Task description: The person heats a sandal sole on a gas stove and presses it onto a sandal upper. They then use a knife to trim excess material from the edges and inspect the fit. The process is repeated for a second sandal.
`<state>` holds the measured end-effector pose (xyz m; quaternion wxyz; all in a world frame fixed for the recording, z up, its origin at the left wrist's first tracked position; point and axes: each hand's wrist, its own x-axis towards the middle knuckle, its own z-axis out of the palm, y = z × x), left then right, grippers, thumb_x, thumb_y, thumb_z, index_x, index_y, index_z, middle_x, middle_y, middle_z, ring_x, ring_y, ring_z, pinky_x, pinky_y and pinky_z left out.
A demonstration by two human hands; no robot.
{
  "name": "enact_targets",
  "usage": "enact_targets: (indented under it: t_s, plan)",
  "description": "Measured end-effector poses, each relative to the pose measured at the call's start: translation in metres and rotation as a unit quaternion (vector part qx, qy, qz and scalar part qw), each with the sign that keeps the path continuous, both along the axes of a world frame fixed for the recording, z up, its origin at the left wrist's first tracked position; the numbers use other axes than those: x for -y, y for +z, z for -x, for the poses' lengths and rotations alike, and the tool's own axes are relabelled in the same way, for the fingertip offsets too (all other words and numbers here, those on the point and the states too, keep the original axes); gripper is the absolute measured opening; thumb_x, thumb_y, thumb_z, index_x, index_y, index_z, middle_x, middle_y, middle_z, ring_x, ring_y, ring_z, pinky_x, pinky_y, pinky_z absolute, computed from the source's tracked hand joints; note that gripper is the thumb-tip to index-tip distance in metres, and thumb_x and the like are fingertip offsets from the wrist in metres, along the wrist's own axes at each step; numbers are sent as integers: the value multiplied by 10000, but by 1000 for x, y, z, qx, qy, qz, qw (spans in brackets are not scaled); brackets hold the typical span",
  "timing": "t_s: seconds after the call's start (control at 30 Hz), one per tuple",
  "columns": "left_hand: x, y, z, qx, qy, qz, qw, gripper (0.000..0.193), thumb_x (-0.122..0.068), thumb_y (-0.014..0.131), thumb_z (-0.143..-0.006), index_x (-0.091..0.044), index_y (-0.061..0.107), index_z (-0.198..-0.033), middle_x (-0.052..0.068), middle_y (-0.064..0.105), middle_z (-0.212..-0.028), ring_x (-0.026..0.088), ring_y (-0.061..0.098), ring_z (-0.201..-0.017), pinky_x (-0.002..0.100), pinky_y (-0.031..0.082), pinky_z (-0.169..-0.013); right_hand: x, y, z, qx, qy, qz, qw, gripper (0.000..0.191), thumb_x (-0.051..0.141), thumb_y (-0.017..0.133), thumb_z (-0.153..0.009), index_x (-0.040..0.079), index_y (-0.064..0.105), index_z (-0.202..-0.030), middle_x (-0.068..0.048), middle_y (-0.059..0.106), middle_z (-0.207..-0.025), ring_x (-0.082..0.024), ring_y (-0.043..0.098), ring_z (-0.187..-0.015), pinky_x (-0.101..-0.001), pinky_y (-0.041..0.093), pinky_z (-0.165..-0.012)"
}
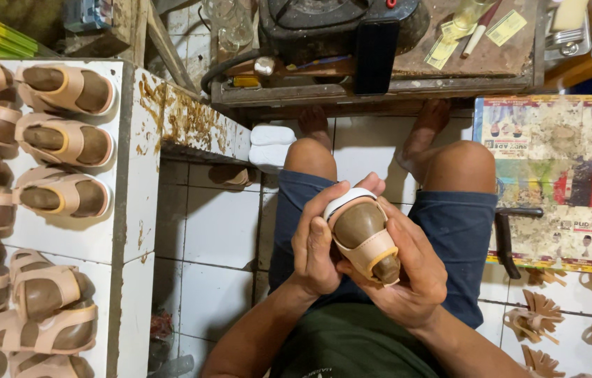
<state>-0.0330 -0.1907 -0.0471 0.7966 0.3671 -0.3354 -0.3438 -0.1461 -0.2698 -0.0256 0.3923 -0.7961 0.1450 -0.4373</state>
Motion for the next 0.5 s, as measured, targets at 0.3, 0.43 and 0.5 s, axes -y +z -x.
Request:
enact_targets:
  t_s: [0.3,0.43,0.5]
  plan:
    - [-7,-3,-3,23,6,2,1000,477,-356,272,-1209,-37,363,-1551,326,455,-1586,412,512,-1431,500,417,-1246,-5,-3,-1,-4,7,1,1000,835,236,922,-769,-3,467,-1427,-306,591,-1361,-403,663,-1256,-434,600,-1028]
    - [-8,-5,-4,24,9,4,1000,472,-348,266,-1209,-43,366,-1555,326,455,-1585,410,510,-1430,501,421,-1244,-5,-5,-2,-5,17,-6,1000,830,240,921,-784,1,462,-1434,-300,586,-1375,-400,658,-1272,-426,607,-1033]
    - [-8,-6,-4,19,8,4,1000,469,-348,267,-1208,-47,365,-1555,326,452,-1587,409,507,-1433,501,416,-1248,-6,-5,-2,-7,16,-8,1000,827,238,923,-782,5,466,-1432,-294,589,-1374,-397,659,-1271,-424,606,-1033]
